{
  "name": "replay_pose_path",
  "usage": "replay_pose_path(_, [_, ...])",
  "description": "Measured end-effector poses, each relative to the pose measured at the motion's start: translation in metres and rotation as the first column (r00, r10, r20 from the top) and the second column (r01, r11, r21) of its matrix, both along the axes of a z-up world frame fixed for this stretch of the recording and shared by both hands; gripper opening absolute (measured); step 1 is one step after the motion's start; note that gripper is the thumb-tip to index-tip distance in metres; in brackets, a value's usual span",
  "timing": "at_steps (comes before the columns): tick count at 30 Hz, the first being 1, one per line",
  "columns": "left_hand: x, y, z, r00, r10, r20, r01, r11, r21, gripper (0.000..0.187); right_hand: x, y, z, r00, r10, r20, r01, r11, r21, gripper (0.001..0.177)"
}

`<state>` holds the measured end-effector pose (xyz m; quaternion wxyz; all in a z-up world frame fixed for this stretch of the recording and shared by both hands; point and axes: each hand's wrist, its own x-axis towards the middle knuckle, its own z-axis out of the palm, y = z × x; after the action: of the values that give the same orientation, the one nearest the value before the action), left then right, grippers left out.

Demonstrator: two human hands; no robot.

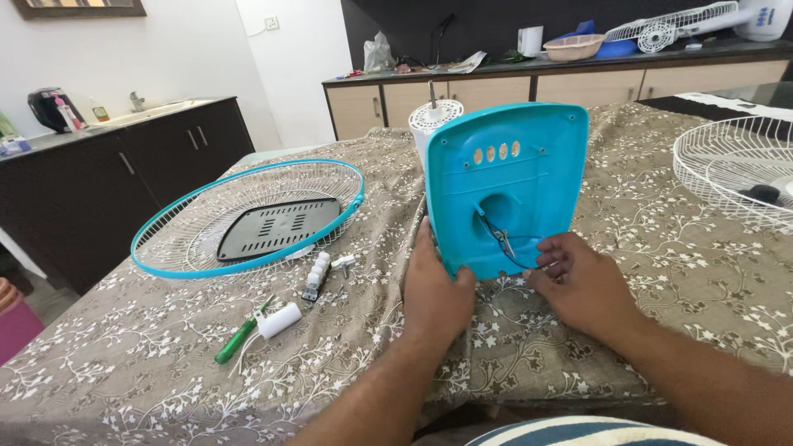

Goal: The person assembles an electric fan by connecting the motor to the neck, routing wires, and securing the connection with a screw. The fan cage and other parts remain on the table during the process.

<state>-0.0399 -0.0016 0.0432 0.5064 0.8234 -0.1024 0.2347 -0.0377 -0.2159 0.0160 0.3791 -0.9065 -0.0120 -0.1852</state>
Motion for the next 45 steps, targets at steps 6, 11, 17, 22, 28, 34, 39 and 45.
replay_pose_path(6, [-0.011, -0.002, -0.007, 0.997, -0.043, -0.059, 0.042, 0.999, -0.027, 0.095, -0.002, 0.001, -0.001, 0.999, 0.025, 0.023, -0.024, 0.999, -0.032, 0.049])
replay_pose_path(11, [-0.014, -0.003, -0.01, 1.0, 0.006, -0.029, -0.003, 0.995, 0.097, 0.099, -0.004, 0.003, 0.004, 0.999, 0.004, -0.034, -0.005, 0.999, -0.04, 0.051])
replay_pose_path(17, [-0.014, -0.017, -0.006, 0.968, 0.115, -0.222, -0.094, 0.99, 0.101, 0.101, -0.005, 0.004, 0.008, 0.999, 0.021, -0.042, -0.022, 0.999, -0.042, 0.05])
replay_pose_path(22, [-0.014, -0.014, -0.004, 0.973, 0.051, -0.223, -0.048, 0.999, 0.022, 0.098, -0.004, 0.001, 0.003, 0.997, 0.008, -0.083, -0.009, 1.0, -0.002, 0.048])
replay_pose_path(28, [-0.008, -0.009, -0.003, 0.995, 0.008, -0.104, -0.009, 1.0, -0.013, 0.071, -0.002, -0.013, 0.0, 0.991, 0.025, -0.128, -0.016, 0.998, 0.068, 0.038])
replay_pose_path(34, [0.016, 0.003, 0.02, 0.982, 0.087, -0.169, -0.077, 0.995, 0.068, 0.03, -0.007, -0.015, 0.003, 0.98, 0.02, -0.198, -0.019, 1.0, 0.007, 0.034])
replay_pose_path(39, [0.044, 0.017, 0.04, 0.98, 0.187, -0.074, -0.164, 0.956, 0.245, 0.023, -0.015, -0.007, 0.01, 0.974, 0.227, -0.006, -0.211, 0.893, -0.397, 0.041])
replay_pose_path(45, [0.059, 0.027, 0.036, 0.982, 0.19, -0.017, -0.181, 0.955, 0.236, 0.027, -0.017, -0.009, 0.016, 0.987, 0.116, -0.113, -0.153, 0.891, -0.427, 0.041])
